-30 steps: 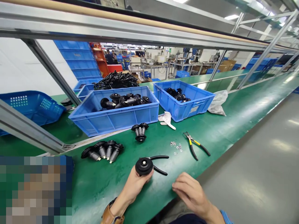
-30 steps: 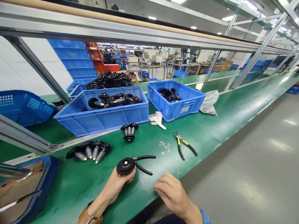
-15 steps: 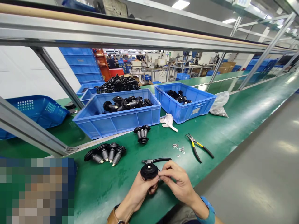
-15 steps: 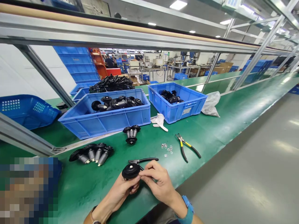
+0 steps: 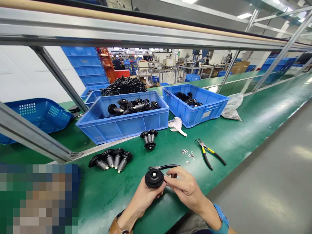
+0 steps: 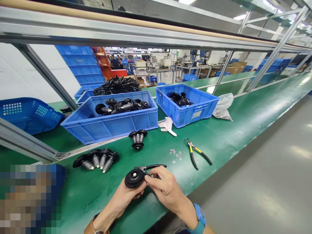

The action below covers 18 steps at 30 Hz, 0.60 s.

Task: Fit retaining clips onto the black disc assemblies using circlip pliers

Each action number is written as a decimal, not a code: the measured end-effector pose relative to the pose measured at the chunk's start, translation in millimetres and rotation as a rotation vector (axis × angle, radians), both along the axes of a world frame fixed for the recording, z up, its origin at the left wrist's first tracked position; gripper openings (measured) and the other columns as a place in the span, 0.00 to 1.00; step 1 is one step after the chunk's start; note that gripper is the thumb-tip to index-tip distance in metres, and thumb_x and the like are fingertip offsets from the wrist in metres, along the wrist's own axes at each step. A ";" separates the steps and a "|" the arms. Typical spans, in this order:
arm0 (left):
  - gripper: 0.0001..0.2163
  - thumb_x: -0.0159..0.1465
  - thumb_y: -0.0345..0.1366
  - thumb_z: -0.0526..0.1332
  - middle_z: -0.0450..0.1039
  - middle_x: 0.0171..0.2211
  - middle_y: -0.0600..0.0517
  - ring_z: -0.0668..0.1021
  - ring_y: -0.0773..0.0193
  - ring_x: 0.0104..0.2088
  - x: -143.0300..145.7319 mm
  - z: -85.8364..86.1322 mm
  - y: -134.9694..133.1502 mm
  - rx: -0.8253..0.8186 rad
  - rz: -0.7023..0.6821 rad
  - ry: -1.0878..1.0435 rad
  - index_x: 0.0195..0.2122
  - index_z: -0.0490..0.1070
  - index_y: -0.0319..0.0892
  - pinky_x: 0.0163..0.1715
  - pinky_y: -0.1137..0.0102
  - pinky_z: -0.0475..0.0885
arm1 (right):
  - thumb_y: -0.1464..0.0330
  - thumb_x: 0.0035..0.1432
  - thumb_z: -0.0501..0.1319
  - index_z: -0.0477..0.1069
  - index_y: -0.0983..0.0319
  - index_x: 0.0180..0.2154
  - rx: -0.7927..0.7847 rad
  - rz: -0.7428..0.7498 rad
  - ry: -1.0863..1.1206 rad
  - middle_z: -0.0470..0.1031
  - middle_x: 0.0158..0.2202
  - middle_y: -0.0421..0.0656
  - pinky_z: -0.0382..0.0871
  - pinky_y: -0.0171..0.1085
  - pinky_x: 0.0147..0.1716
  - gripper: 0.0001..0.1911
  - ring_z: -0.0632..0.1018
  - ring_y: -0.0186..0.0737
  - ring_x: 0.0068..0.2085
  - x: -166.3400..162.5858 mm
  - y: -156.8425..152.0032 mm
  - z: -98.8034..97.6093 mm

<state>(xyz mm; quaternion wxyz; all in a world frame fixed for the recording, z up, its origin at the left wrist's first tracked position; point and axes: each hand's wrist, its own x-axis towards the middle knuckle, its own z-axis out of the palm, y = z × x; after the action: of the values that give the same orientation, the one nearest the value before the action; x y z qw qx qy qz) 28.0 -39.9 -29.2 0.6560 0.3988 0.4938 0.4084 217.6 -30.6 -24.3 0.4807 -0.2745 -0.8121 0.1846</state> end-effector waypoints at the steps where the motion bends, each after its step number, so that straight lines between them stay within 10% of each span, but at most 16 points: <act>1: 0.24 0.47 0.51 0.77 0.69 0.19 0.57 0.67 0.71 0.20 -1.5 -0.1 1.0 0.014 0.005 0.009 0.32 0.71 0.40 0.21 0.74 0.61 | 0.77 0.67 0.57 0.71 0.51 0.58 0.010 0.002 -0.024 0.75 0.46 0.46 0.75 0.39 0.40 0.23 0.75 0.39 0.43 -0.3 0.2 1.7; 10: 0.23 0.50 0.51 0.75 0.71 0.24 0.54 0.65 0.75 0.20 -17.1 17.2 13.5 0.014 0.227 0.010 0.34 0.75 0.36 0.18 0.77 0.54 | 0.63 0.59 0.69 0.63 0.65 0.64 -0.138 -0.282 -0.430 0.70 0.59 0.57 0.71 0.59 0.56 0.35 0.69 0.61 0.61 -6.6 15.6 -17.1; 18: 0.21 0.50 0.48 0.76 0.74 0.25 0.52 0.65 0.76 0.20 -20.3 20.3 15.9 -0.014 0.342 -0.065 0.35 0.77 0.36 0.17 0.78 0.54 | 0.70 0.69 0.55 0.61 0.64 0.62 -0.054 -0.368 -0.408 0.71 0.48 0.52 0.77 0.48 0.44 0.21 0.76 0.49 0.47 -4.7 9.2 -32.7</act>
<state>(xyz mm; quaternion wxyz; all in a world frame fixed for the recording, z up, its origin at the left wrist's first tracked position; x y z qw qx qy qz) 7.6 -24.1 -8.9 0.5954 0.2909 0.5359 0.5231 212.9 -21.4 -57.0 0.3254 -0.4614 -0.8234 0.0567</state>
